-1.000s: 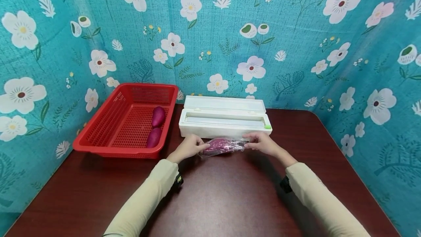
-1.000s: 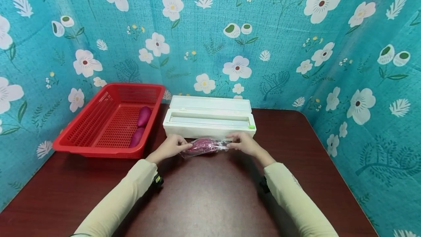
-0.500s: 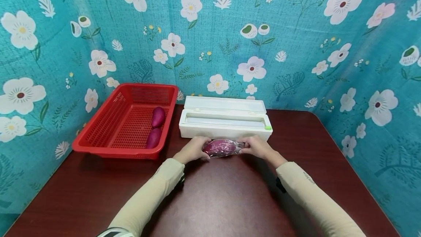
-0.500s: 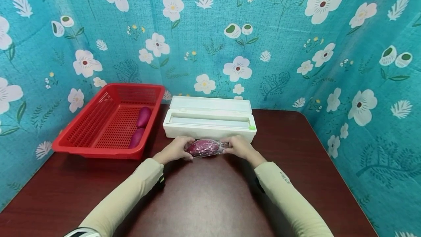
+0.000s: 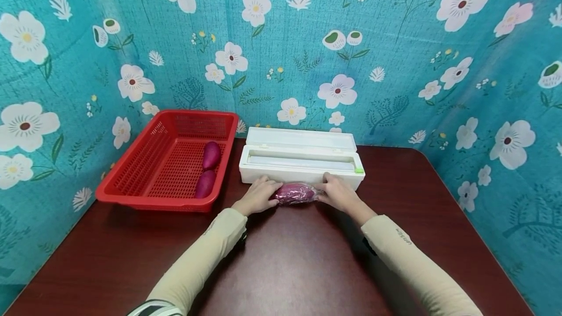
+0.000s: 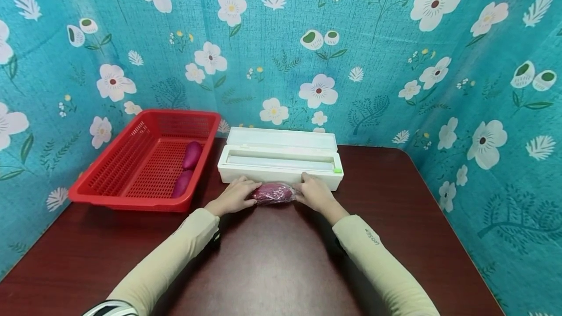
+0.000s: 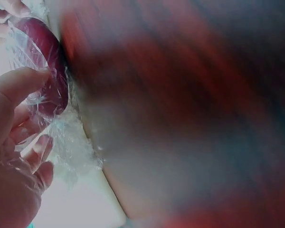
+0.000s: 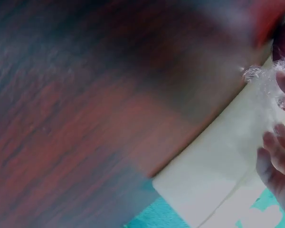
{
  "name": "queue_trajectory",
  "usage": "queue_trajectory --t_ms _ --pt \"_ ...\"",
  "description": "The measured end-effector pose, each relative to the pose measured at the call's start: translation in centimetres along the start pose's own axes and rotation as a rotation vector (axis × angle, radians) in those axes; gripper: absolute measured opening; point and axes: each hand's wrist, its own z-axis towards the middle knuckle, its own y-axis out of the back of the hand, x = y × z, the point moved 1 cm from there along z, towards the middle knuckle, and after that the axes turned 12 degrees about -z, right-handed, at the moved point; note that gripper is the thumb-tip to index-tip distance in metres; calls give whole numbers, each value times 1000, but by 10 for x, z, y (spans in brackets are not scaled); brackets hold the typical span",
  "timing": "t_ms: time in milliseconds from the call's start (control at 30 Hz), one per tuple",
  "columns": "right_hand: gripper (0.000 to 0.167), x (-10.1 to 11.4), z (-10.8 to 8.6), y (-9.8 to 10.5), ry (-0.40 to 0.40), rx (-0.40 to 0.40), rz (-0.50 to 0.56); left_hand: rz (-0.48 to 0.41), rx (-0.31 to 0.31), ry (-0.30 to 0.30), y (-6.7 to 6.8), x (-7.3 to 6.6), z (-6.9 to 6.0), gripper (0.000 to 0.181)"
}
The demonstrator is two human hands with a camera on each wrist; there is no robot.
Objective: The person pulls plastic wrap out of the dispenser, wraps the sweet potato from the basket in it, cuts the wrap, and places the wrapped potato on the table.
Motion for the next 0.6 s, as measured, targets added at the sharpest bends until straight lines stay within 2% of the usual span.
queue_trajectory --t_ms 67,133,200,333,433,467,533,600 --pt "33 2 1 3 0 -22 -51 -10 2 2 2 0 -2 48" --pt "44 3 2 5 24 -41 -23 -38 20 15 3 0 -3 48" --pt "49 3 3 5 56 -27 47 -85 46 37 3 0 -3 47" --pt "50 5 2 4 88 71 237 -192 79 46 3 2 -1 43" --pt "51 6 -1 1 73 139 354 -330 77 -16 3 5 -1 44" --pt "50 6 -2 0 75 147 384 -361 77 -63 0 11 0 47" --pt "49 6 -3 -1 81 142 435 -427 81 -107 1 13 0 52" --pt "48 6 -4 -2 87 131 464 -445 86 -126 0 15 0 54"
